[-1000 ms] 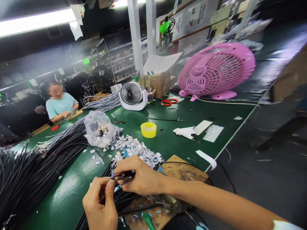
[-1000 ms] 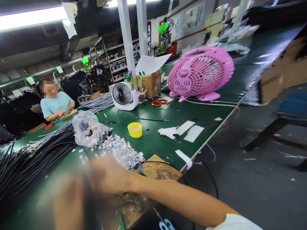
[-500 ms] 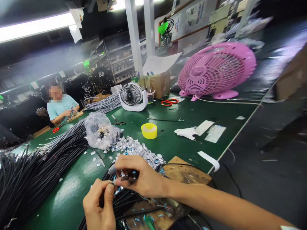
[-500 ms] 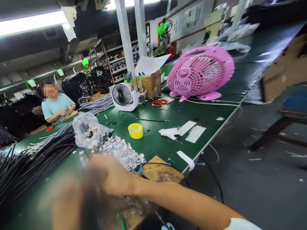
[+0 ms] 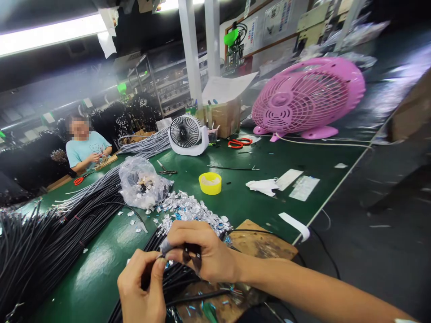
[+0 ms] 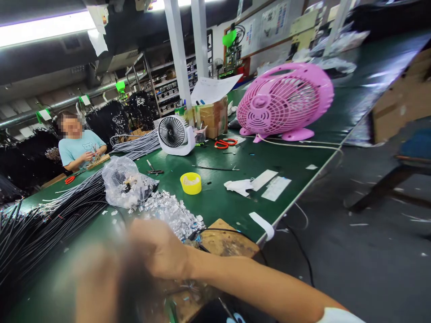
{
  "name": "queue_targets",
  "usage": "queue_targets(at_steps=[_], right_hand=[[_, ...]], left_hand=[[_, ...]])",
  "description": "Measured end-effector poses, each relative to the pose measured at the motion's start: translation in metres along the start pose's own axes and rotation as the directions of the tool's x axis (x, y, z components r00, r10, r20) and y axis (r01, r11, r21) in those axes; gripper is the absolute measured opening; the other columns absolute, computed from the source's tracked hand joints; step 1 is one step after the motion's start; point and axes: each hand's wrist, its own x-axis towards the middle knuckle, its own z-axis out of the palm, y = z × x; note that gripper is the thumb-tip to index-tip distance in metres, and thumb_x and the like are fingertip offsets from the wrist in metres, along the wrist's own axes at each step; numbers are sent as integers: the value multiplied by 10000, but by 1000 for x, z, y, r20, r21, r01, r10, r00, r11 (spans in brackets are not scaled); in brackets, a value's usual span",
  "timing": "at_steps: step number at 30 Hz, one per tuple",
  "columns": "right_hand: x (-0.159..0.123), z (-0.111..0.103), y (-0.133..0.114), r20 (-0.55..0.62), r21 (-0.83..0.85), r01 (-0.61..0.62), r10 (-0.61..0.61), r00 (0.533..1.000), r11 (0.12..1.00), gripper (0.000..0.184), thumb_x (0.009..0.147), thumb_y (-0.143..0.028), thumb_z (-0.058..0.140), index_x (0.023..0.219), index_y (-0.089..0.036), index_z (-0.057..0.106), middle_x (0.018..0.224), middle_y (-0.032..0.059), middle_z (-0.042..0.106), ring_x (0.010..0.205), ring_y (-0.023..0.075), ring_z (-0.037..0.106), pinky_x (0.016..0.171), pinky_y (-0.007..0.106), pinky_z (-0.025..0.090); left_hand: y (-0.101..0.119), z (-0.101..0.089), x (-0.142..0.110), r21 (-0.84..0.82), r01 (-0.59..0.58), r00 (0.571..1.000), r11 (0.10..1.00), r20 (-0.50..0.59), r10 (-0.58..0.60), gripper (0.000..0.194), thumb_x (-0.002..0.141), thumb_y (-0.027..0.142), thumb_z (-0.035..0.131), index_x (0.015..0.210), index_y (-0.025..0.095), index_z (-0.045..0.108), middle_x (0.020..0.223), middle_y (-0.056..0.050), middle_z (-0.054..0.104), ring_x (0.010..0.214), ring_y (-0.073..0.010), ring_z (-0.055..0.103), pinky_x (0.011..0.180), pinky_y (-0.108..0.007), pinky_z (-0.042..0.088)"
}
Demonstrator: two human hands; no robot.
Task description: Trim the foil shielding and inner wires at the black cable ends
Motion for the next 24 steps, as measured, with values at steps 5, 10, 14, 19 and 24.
queue_targets(at_steps=[5, 10, 14, 19, 24], right_hand=[[3, -1, -3, -51, -73, -59, 55, 997, 996, 75, 784, -105, 514, 730, -147, 545, 627, 9, 531, 568, 112, 458, 532, 224, 376], [2, 1, -2, -28, -90, -99, 97, 995, 991, 77, 760, -124, 537, 688, -150, 527, 626, 7, 524, 540, 101, 432, 494, 219, 352], [2, 0, -2, -26, -102, -106, 104, 994, 989, 95, 760, -132, 544, 669, -150, 523, 608, 1, 508, 533, 99, 417, 488, 220, 342], [4, -1, -5, -9, -48, -73, 73, 997, 996, 65, 759, -106, 530, 711, -148, 540, 628, 0, 534, 550, 96, 450, 518, 210, 375], [2, -1, -4, 19, -95, -92, 95, 995, 991, 47, 767, -129, 510, 750, -135, 553, 630, 10, 533, 532, 101, 436, 510, 221, 369]], left_hand=[[0, 0, -1, -11, -10, 1000, 1000, -24, 10, 199, 813, 256, 524, 664, 183, 633, 569, 6, 578, 504, -108, 545, 483, -201, 422], [2, 2, -2, 10, -26, 999, 1000, -46, 26, 202, 811, 252, 520, 652, 187, 628, 559, 4, 572, 491, -107, 535, 470, -205, 412], [3, 3, -2, 40, -24, 998, 999, -57, 26, 209, 815, 256, 515, 653, 191, 629, 551, 4, 566, 466, -101, 508, 438, -203, 381], [2, 4, -4, 79, -12, 999, 997, -49, 16, 244, 799, 280, 534, 577, 192, 581, 482, 29, 474, 385, -80, 397, 378, -201, 308], [-2, 7, -8, 90, -9, 1000, 996, -25, 11, 299, 803, 301, 534, 529, 185, 508, 473, 34, 427, 383, -69, 389, 346, -186, 264]])
